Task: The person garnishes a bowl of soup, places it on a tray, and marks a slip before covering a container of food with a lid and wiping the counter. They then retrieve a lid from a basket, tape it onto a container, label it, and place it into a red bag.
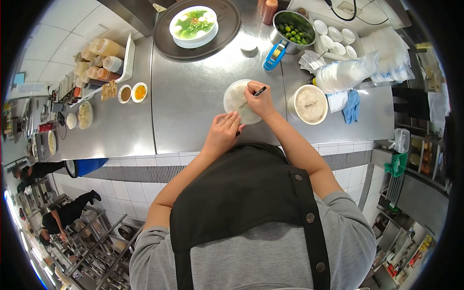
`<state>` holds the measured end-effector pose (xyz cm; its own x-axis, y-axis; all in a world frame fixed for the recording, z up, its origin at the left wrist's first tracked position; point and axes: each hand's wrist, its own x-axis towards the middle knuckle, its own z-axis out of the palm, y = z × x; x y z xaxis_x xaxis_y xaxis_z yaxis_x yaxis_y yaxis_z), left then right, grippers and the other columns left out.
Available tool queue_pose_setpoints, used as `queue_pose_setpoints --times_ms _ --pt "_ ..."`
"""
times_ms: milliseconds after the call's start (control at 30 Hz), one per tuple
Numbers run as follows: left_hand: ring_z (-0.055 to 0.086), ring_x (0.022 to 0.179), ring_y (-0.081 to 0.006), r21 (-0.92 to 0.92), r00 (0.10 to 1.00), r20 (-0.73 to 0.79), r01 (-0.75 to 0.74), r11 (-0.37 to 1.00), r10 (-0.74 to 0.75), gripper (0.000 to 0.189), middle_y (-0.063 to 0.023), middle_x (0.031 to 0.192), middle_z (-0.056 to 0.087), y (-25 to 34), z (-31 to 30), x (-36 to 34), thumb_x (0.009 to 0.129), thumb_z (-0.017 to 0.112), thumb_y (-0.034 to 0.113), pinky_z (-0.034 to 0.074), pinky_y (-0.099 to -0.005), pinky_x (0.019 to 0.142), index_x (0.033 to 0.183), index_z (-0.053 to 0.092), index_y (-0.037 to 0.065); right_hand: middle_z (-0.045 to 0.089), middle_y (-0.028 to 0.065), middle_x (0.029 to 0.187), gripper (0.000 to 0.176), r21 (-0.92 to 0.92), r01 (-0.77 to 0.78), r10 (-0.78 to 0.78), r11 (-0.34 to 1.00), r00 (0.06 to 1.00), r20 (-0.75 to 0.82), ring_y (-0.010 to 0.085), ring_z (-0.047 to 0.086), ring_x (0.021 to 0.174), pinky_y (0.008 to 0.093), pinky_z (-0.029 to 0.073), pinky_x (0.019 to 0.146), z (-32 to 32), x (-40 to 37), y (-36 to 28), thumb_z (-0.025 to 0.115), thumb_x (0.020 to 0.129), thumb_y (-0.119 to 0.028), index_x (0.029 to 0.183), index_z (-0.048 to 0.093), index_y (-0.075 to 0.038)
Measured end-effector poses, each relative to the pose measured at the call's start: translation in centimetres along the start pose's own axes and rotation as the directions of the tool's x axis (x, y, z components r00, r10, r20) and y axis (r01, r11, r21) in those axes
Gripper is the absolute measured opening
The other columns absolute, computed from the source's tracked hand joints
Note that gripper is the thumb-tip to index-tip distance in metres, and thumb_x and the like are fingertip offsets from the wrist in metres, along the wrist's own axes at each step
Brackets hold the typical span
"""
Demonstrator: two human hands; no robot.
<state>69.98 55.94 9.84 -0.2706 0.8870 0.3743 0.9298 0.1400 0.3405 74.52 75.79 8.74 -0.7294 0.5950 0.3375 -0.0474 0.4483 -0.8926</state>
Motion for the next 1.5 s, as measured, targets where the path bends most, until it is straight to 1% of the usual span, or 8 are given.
queue_pose_setpoints --times_ms 133,233,333,633,733,1033,1333,1500 --pt "0.069 0.111 -0.0228 0.003 1.000 0.000 -0.005 1.000 0.005 0.026 -0.0137 0.119 0.072 0.0 -0.1 0.1 0.092 0.072 0.020 0.048 -0.0394 0.098 0.109 0.071 0.001 0.034 0.0135 0.059 0.027 0.039 -0.030 0.030 0.999 0.999 -0.015 0.0217 0.033 0.053 0.0373 0.031 0.052 0.0 -0.2 0.8 0.062 0.078 0.001 0.067 0.037 0.003" --pt "0.069 0.111 -0.0228 0.000 1.000 0.000 -0.001 1.000 0.001 0.025 -0.0137 0.119 0.072 -0.1 -0.1 0.0 0.092 0.072 0.020 0.048 -0.0394 0.098 0.109 0.071 0.001 0.035 0.0130 0.059 0.028 0.069 -0.092 0.098 0.993 0.991 -0.092 0.0196 0.033 0.053 0.0365 0.031 0.052 -0.7 0.4 1.7 0.062 0.079 0.001 0.066 0.038 0.003" --pt "0.070 0.111 -0.0231 -0.006 1.000 0.000 0.001 1.000 -0.001 0.024 -0.0138 0.119 0.073 0.0 -0.1 0.0 0.092 0.072 0.019 0.048 -0.0394 0.098 0.108 0.071 0.001 0.036 0.0129 0.059 0.028 -0.024 -0.011 0.010 1.000 0.999 -0.037 0.0185 0.033 0.053 0.0365 0.031 0.051 -1.9 0.8 0.8 0.063 0.081 0.000 0.067 0.039 0.003" --pt "0.070 0.110 -0.0236 -0.019 1.000 0.000 -0.007 1.000 0.007 0.024 -0.0138 0.117 0.073 -0.3 0.2 0.1 0.092 0.072 0.019 0.048 -0.0396 0.097 0.107 0.071 0.001 0.037 0.0127 0.059 0.028 -0.064 -0.026 0.028 0.998 0.999 0.034 0.0194 0.033 0.053 0.0359 0.031 0.051 -1.9 0.7 0.7 0.064 0.080 0.000 0.067 0.039 0.003" --pt "0.070 0.110 -0.0234 -0.025 1.000 0.001 -0.007 1.000 0.007 0.024 -0.0138 0.117 0.073 -0.4 0.2 0.1 0.091 0.072 0.019 0.049 -0.0395 0.097 0.107 0.071 0.001 0.038 0.0129 0.059 0.028 0.001 -0.069 0.068 0.998 0.995 -0.072 0.0199 0.033 0.053 0.0363 0.032 0.051 -1.8 0.8 1.2 0.064 0.080 0.001 0.067 0.039 0.004" --pt "0.070 0.110 -0.0231 -0.034 1.000 0.003 -0.005 0.999 0.005 0.023 -0.0135 0.117 0.073 -0.4 0.1 0.2 0.091 0.072 0.018 0.049 -0.0392 0.096 0.107 0.071 0.001 0.039 0.0125 0.060 0.026 -0.082 -0.001 -0.001 0.997 0.999 -0.033 0.0197 0.036 0.053 0.0360 0.033 0.052 -1.7 0.7 0.9 0.063 0.079 0.002 0.067 0.040 0.003" --pt "0.070 0.109 -0.0232 -0.032 1.000 -0.008 -0.010 0.999 0.010 0.023 -0.0137 0.117 0.073 -0.4 0.1 0.2 0.091 0.072 0.018 0.049 -0.0392 0.095 0.107 0.071 0.002 0.035 0.0097 0.060 0.029 -0.049 -0.019 0.017 0.999 0.999 -0.050 0.0174 0.032 0.054 0.0352 0.031 0.052 -1.6 0.6 0.6 0.062 0.081 0.004 0.067 0.038 0.002" --pt "0.070 0.110 -0.0237 -0.021 1.000 -0.009 -0.010 1.000 0.010 0.024 -0.0136 0.118 0.073 -0.3 0.1 0.0 0.091 0.072 0.018 0.049 -0.0396 0.096 0.108 0.071 0.002 0.033 0.0086 0.061 0.032 0.033 -0.046 0.050 0.998 0.992 -0.118 0.0159 0.032 0.055 0.0348 0.029 0.052 -1.8 0.3 1.0 0.062 0.083 0.003 0.067 0.034 0.001"
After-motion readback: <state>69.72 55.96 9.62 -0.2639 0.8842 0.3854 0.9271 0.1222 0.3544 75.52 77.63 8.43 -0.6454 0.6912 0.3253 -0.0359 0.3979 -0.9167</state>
